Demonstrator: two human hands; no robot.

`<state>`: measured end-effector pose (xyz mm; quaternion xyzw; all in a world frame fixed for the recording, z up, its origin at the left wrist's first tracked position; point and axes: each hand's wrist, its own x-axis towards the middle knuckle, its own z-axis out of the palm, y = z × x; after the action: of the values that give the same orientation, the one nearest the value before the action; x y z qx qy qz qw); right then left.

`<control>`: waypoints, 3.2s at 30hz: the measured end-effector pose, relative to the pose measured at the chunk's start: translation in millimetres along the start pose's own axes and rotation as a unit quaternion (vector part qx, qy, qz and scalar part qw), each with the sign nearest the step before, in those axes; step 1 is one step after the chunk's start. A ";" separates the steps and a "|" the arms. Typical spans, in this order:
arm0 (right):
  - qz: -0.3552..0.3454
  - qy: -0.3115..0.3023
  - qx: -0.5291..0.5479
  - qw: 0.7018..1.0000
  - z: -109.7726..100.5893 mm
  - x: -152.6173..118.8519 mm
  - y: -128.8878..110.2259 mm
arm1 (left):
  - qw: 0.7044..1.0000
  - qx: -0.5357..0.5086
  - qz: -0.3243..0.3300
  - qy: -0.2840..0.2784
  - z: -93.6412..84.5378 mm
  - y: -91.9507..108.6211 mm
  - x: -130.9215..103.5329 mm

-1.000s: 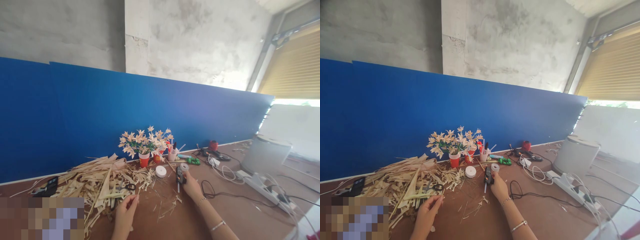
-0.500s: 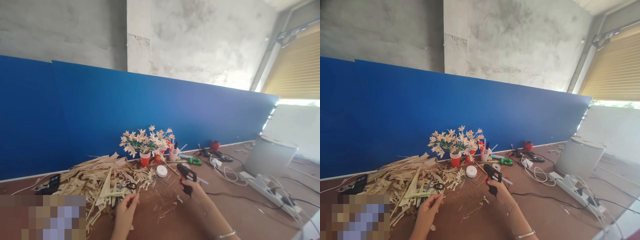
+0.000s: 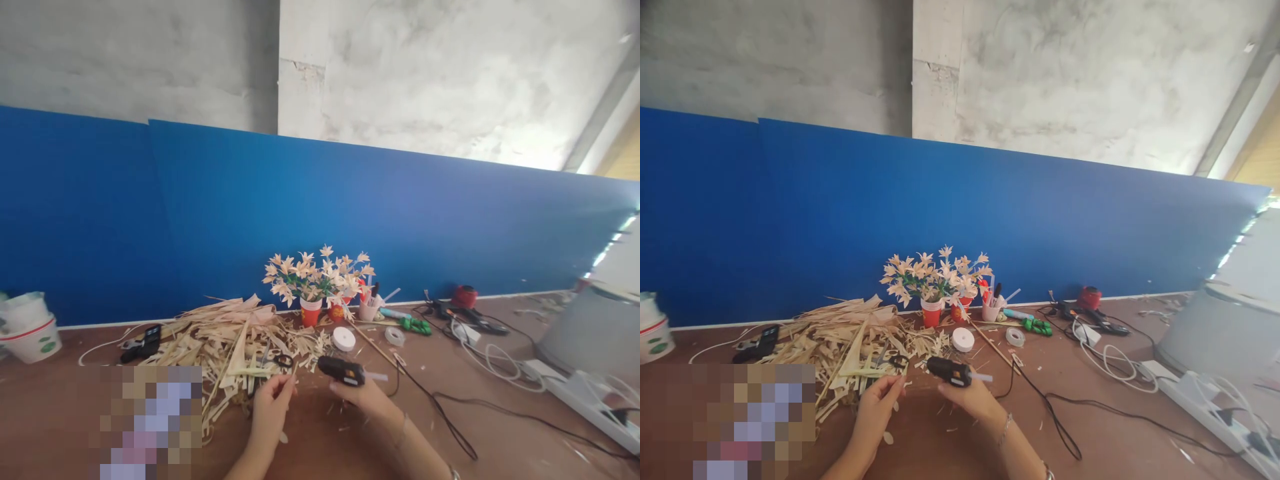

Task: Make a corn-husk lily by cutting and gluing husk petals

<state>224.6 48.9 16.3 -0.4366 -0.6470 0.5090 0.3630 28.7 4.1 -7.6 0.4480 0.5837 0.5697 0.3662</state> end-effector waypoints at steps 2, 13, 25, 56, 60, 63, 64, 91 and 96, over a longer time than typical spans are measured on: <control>-0.087 0.016 -0.095 0.992 10.8 -1.4 -3.8 | 1.000 0.007 0.006 0.002 0.3 -0.7 0.1; -0.216 -0.003 -0.215 0.952 24.0 -9.3 -3.0 | 0.997 0.068 0.039 -0.003 1.3 -5.5 -1.0; -0.213 -0.004 -0.256 0.943 24.8 -9.8 -6.0 | 0.996 0.082 0.034 -0.004 -0.1 3.2 -4.9; -0.207 -0.007 -0.268 0.941 24.6 -9.4 -6.6 | 0.995 0.091 0.037 -0.002 -1.3 8.4 -6.6; -0.204 -0.009 -0.274 0.940 24.7 -10.5 -6.6 | 0.994 0.096 0.043 -0.003 -1.7 7.5 -6.3; -0.203 -0.013 -0.276 0.940 24.8 -10.6 -6.7 | 0.994 0.101 0.046 -0.003 -1.7 6.2 -6.2; -0.202 -0.013 -0.275 0.940 24.8 -10.4 -6.7 | 0.994 0.103 0.047 -0.003 -1.8 5.7 -6.1; -0.200 -0.010 -0.279 0.939 24.6 -10.8 -6.2 | 0.995 0.089 0.045 0.005 -1.8 6.4 -5.8; -0.206 -0.008 -0.277 0.939 24.5 -10.7 -7.1 | 0.995 0.086 0.043 0.009 -1.5 3.1 -4.9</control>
<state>204.6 29.8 17.7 -0.3729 -0.8409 0.2272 0.3196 29.3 -1.1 -4.8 0.4978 0.6140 0.5362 0.2961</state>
